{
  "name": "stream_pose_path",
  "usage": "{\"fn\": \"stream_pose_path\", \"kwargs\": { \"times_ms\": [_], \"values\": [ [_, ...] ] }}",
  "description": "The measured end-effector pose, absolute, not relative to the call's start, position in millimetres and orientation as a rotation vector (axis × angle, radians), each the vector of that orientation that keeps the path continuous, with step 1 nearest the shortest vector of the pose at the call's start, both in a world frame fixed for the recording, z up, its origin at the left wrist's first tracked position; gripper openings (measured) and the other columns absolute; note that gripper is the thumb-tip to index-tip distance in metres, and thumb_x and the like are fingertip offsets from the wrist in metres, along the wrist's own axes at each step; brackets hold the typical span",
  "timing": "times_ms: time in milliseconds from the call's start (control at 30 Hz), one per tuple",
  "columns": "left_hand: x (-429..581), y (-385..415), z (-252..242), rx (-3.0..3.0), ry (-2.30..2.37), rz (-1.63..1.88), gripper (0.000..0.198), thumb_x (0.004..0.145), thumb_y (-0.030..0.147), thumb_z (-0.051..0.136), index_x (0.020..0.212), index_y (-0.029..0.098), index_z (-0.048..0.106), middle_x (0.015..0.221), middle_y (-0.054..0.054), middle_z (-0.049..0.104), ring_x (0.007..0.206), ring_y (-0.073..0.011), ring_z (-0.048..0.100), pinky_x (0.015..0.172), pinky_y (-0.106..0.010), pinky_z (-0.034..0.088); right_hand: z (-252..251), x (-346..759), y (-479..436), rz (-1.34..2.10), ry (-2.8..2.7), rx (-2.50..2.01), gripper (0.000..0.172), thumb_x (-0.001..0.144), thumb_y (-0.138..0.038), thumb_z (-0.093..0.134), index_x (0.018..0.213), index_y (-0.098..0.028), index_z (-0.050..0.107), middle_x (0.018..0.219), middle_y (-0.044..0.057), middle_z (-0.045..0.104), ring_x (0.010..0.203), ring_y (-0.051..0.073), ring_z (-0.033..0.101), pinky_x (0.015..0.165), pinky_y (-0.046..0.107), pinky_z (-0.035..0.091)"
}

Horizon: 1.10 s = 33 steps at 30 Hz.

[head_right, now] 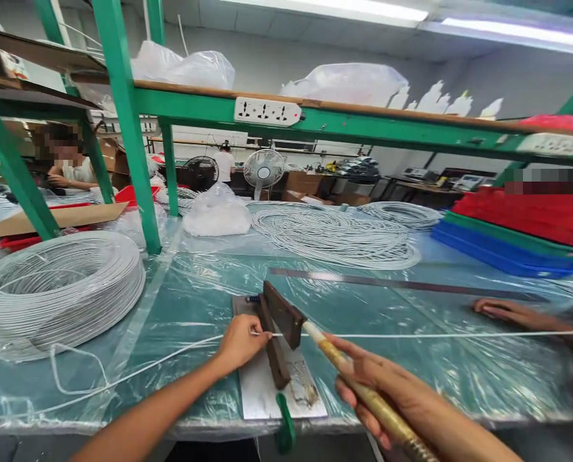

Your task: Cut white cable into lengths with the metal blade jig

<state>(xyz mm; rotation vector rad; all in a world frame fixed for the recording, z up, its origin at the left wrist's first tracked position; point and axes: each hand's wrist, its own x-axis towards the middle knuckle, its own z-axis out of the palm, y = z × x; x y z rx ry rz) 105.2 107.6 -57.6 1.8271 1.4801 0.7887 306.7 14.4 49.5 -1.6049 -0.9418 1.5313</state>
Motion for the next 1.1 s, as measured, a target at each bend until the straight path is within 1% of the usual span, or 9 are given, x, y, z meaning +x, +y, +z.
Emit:
{"fn": "stream_pose_path", "kwargs": {
  "times_ms": [167, 267, 400, 567, 733, 867, 1000, 1067, 1100],
  "values": [
    [107.4, 108.7, -55.3, 1.828, 1.55, 0.776, 0.018, 0.076, 0.028, 0.065, 0.063, 0.016, 0.062, 0.064, 0.0, 0.06, 0.063, -0.014, 0.053, 0.055, -0.023, 0.025, 46.9, 300.5, 5.9, 1.853, -0.783, -1.518, 0.061, 0.064, -0.033, 0.064, 0.121, -0.021, 0.045, 0.055, -0.004, 0.045, 0.033, 0.007, 0.037, 0.031, 0.016, 0.03],
    [108.1, 109.3, -54.4, 1.846, 1.567, 0.764, 0.016, 0.075, 0.027, 0.065, 0.063, 0.017, 0.062, 0.063, 0.001, 0.059, 0.063, -0.0135, 0.052, 0.054, -0.023, 0.024, 45.2, 286.6, -0.2, 1.812, -0.727, -1.559, 0.059, 0.065, -0.028, 0.057, 0.121, -0.02, 0.042, 0.051, -0.007, 0.038, 0.029, 0.005, 0.031, 0.029, 0.012, 0.023],
    [108.5, 109.5, -52.8, 1.861, 1.564, 0.747, 0.015, 0.075, 0.026, 0.065, 0.063, 0.017, 0.061, 0.063, 0.001, 0.058, 0.062, -0.0132, 0.051, 0.054, -0.023, 0.023, 33.4, 277.8, -5.5, 1.729, -0.759, -1.621, 0.056, 0.068, -0.034, 0.06, 0.12, -0.02, 0.043, 0.05, -0.008, 0.036, 0.028, 0.003, 0.026, 0.028, 0.011, 0.018],
    [107.9, 108.7, -49.9, 1.87, 1.55, 0.74, 0.016, 0.075, 0.025, 0.065, 0.062, 0.017, 0.06, 0.062, 0.002, 0.057, 0.063, -0.0131, 0.051, 0.054, -0.023, 0.022, 19.7, 281.5, -7.8, 1.708, -0.918, -1.64, 0.069, 0.062, -0.046, 0.066, 0.12, -0.02, 0.04, 0.046, -0.011, 0.032, 0.027, 0.003, 0.021, 0.028, 0.012, 0.014],
    [107.7, 108.1, -49.0, 1.871, 1.534, 0.729, 0.019, 0.076, 0.025, 0.065, 0.06, 0.017, 0.058, 0.059, 0.003, 0.054, 0.059, -0.0119, 0.048, 0.054, -0.023, 0.021, 19.3, 275.3, -15.5, 1.516, -1.054, -1.65, 0.062, 0.066, -0.047, 0.062, 0.116, -0.017, 0.041, 0.042, -0.012, 0.029, 0.027, 0.003, 0.016, 0.03, 0.014, 0.008],
    [107.7, 108.5, -51.3, 1.867, 1.532, 0.746, 0.018, 0.076, 0.026, 0.064, 0.061, 0.017, 0.059, 0.059, 0.003, 0.053, 0.058, -0.0117, 0.047, 0.054, -0.023, 0.021, 21.0, 274.0, -17.1, 1.516, -1.094, -1.715, 0.06, 0.065, -0.047, 0.06, 0.114, -0.016, 0.042, 0.042, -0.012, 0.03, 0.028, 0.003, 0.016, 0.031, 0.015, 0.01],
    [107.7, 109.4, -53.6, 1.858, 1.519, 0.772, 0.019, 0.075, 0.026, 0.064, 0.06, 0.017, 0.058, 0.06, 0.002, 0.053, 0.06, -0.0122, 0.047, 0.054, -0.023, 0.02, 16.4, 279.8, -16.1, 1.462, -1.14, -1.698, 0.059, 0.067, -0.048, 0.057, 0.113, -0.015, 0.044, 0.042, -0.012, 0.027, 0.029, 0.003, 0.01, 0.033, 0.016, 0.008],
    [107.9, 109.4, -54.4, 1.847, 1.508, 0.788, 0.019, 0.075, 0.025, 0.065, 0.059, 0.017, 0.057, 0.061, 0.002, 0.054, 0.062, -0.0128, 0.048, 0.054, -0.023, 0.02, 2.8, 283.2, -18.0, 1.384, -1.156, -1.712, 0.055, 0.07, -0.051, 0.056, 0.111, -0.016, 0.048, 0.044, -0.01, 0.034, 0.029, 0.004, 0.015, 0.032, 0.015, 0.014],
    [107.9, 109.2, -54.9, 1.84, 1.502, 0.796, 0.019, 0.075, 0.024, 0.065, 0.059, 0.017, 0.057, 0.061, 0.002, 0.053, 0.062, -0.013, 0.048, 0.055, -0.023, 0.02, -8.0, 284.6, -19.9, 1.317, -1.175, -1.721, 0.052, 0.07, -0.052, 0.057, 0.108, -0.016, 0.052, 0.048, -0.007, 0.041, 0.03, 0.005, 0.025, 0.033, 0.016, 0.021]
  ]
}}
